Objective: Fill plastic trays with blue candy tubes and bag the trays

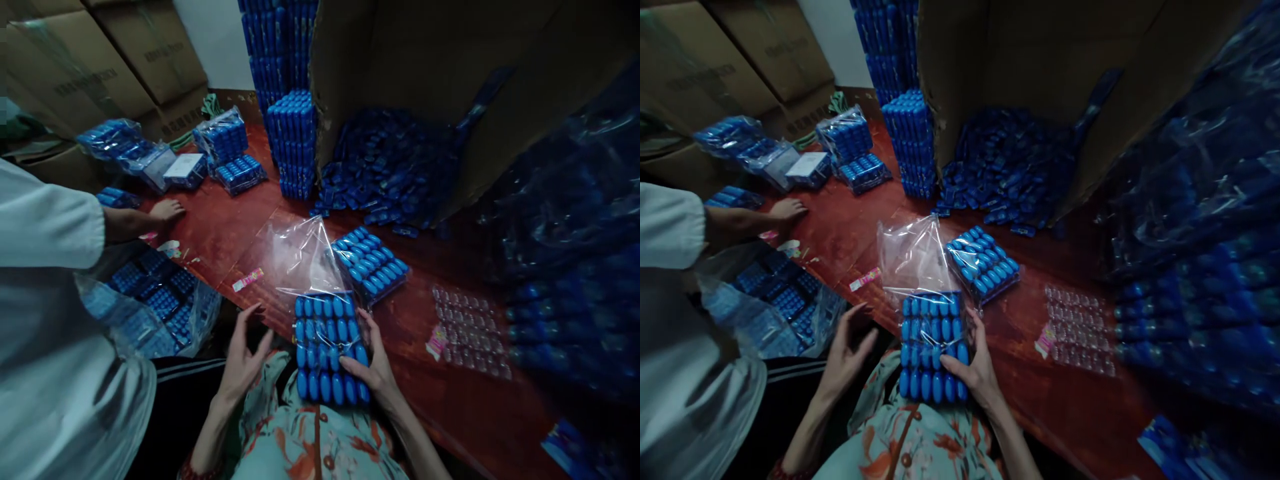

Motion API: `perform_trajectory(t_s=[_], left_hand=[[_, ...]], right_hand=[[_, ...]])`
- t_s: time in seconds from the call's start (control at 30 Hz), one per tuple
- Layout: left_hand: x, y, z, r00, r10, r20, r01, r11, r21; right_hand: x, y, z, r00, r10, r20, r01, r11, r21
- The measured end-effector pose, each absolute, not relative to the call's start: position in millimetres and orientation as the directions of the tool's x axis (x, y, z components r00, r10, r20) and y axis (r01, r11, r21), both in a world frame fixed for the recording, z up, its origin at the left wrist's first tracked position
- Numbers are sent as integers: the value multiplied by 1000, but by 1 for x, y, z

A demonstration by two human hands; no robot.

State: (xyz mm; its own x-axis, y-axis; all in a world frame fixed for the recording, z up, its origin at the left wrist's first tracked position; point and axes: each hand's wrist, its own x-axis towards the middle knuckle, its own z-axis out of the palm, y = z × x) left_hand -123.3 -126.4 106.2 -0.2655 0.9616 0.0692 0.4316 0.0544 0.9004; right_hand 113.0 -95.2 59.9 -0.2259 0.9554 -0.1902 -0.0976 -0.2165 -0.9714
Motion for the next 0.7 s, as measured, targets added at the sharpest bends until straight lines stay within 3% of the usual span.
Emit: perform_trajectory(t_s=[0.07,0.13,0.3,0.43,0.7], left_hand=[[-125,-128,86,-172,985,-16,409,86,909],[-122,-125,69,-142,990,-11,383,65,921],[-115,-110,40,-333,931,147,467,27,884],[-110,-104,28,-438,895,82,422,124,898],[-126,-127,44,-81,974,-213,319,228,920]], right_hand=[[108,-95,61,-231,949,-214,-110,-244,-963],[103,-96,64,-248,942,-225,-95,-255,-962],[95,-101,73,-278,928,-248,-84,-280,-956],[90,-104,75,-276,930,-243,-123,-285,-951],[77,-109,68,-216,935,-281,-108,-309,-945]])
